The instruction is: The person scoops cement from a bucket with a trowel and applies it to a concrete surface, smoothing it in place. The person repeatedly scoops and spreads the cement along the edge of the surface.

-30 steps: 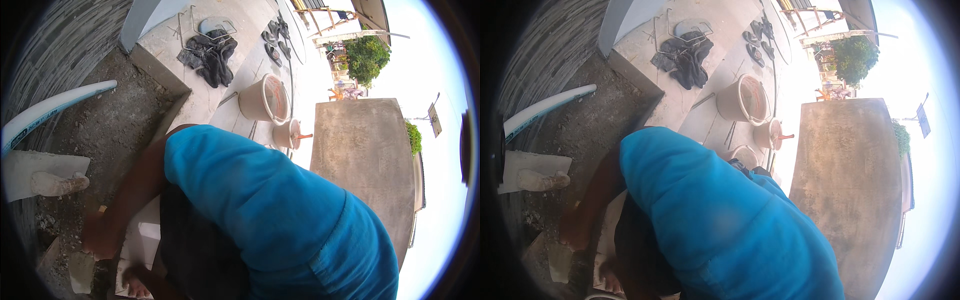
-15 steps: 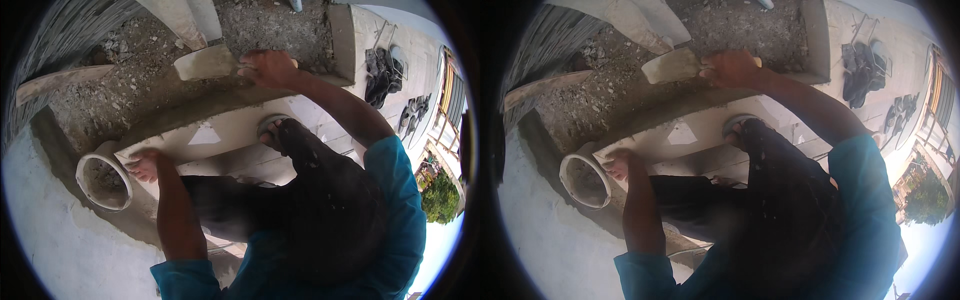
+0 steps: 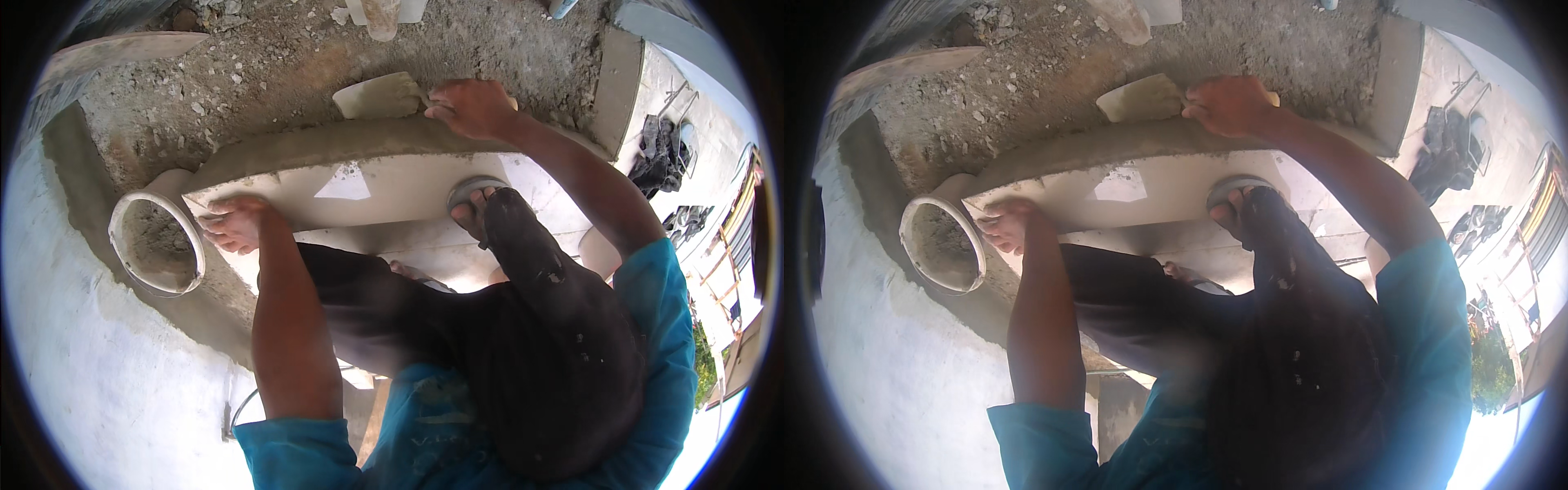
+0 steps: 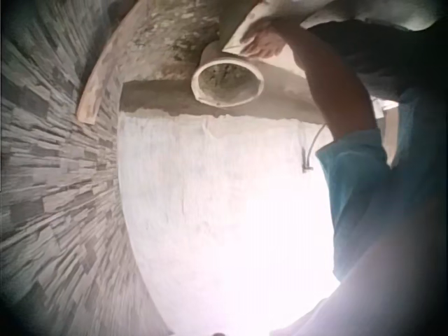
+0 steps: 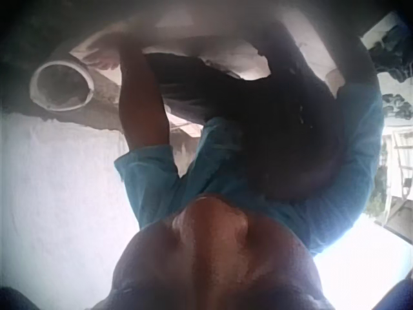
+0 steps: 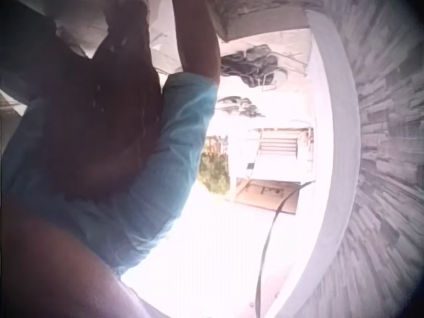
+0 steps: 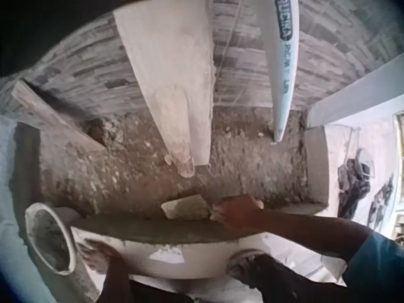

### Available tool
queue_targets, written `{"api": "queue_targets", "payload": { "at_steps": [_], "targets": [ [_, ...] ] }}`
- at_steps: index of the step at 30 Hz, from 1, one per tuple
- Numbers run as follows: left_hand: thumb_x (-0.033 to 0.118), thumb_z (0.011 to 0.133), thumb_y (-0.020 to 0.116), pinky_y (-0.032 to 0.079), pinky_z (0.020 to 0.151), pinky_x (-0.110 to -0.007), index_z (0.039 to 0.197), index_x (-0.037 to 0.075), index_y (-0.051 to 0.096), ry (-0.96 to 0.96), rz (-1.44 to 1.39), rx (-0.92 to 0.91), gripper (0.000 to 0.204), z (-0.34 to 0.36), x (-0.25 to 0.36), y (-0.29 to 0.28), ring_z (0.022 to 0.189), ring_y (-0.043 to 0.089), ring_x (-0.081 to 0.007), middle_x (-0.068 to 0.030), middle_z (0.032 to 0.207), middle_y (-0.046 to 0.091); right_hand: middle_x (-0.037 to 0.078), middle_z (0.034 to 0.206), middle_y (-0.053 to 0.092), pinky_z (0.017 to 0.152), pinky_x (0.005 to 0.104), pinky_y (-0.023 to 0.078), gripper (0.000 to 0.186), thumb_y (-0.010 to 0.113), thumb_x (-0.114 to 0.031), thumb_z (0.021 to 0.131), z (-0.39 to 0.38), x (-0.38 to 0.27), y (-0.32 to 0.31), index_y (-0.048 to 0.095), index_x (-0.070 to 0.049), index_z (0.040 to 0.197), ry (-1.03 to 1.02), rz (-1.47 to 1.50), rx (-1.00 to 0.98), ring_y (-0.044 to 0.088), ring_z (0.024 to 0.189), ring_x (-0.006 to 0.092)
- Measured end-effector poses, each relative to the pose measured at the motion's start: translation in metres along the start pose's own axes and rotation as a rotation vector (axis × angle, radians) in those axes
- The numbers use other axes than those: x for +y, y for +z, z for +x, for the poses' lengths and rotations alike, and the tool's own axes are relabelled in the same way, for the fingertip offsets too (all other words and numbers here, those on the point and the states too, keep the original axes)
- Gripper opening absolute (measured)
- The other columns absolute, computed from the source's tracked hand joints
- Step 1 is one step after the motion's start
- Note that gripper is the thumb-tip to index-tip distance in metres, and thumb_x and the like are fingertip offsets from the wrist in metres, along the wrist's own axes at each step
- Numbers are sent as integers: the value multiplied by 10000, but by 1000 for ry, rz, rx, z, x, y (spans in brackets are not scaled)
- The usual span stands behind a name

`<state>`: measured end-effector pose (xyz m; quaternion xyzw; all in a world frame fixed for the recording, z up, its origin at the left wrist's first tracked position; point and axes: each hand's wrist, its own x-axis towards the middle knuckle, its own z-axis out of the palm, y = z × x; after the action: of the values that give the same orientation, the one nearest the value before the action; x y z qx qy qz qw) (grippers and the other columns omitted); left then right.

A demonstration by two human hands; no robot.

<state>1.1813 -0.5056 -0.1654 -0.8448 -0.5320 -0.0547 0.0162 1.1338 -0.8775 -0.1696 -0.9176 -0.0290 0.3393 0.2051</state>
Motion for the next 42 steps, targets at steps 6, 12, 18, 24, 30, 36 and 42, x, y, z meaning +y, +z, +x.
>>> {"api": "queue_targets", "payload": {
  "at_steps": [6, 12, 18, 24, 30, 36, 42],
  "targets": [
    [616, 1045, 222, 281, 1168, -521, 1545, 215, 391, -1, 18, -26, 663, 0, 4, 4, 1466, 318, -292, -72, 1587, 371, 80, 993, 703, 816, 507, 545, 363, 534, -478, 983, -37, -2, -19, 658, -137, 988, -11, 48, 18, 691, 980, 329],
    [598, 1050, 257, 289, 1163, -507, 1531, 203, 409, 11, -12, 8, 641, 3, 1, 2, 1454, 329, -291, -74, 1578, 381, 79, 1022, 716, 785, 477, 563, 357, 563, -456, 979, -70, -19, -52, 690, -134, 1066, -31, 69, -9, 709, 930, 332],
    [592, 1048, 278, 300, 1155, -499, 1520, 190, 429, 6, -28, 5, 638, -1, 5, -2, 1448, 335, -285, -69, 1567, 400, 83, 1070, 729, 778, 473, 571, 419, 616, -494, 943, -85, -15, -69, 718, -142, 1145, -26, 89, -10, 717, 920, 327],
    [545, 1031, 319, 359, 1097, -563, 1490, 204, 478, 15, -28, 95, 593, 5, 0, 5, 1377, 419, -325, -74, 1518, 469, 143, 1038, 743, 849, 435, 553, 418, 685, -448, 933, -61, 20, -68, 721, -75, 1115, 2, 118, -83, 715, 962, 318],
    [588, 1042, 285, 359, 1115, -504, 1515, 201, 444, -4, -17, 38, 631, 0, 5, 1, 1390, 402, -313, -63, 1550, 427, 81, 1170, 728, 941, 451, 522, 515, 586, -564, 964, -37, 81, -31, 687, -139, 1237, 185, 29, -85, 695, 1068, 314],
    [585, 1028, 303, 363, 1114, -508, 1509, 208, 455, -20, -20, 52, 630, 0, 5, 1, 1378, 413, -325, -61, 1548, 438, 75, 1185, 723, 940, 465, 528, 491, 584, -550, 970, -46, 92, -7, 688, -152, 1237, 131, -13, -77, 690, 1072, 319],
    [581, 1032, 300, 357, 1116, -502, 1500, 209, 467, -7, -26, 80, 621, 7, 6, -6, 1397, 397, -305, -58, 1560, 432, 112, 1030, 734, 853, 475, 551, 412, 593, -467, 980, -60, 87, -20, 710, -101, 1128, 41, 13, -30, 704, 959, 333]
  ]
}}
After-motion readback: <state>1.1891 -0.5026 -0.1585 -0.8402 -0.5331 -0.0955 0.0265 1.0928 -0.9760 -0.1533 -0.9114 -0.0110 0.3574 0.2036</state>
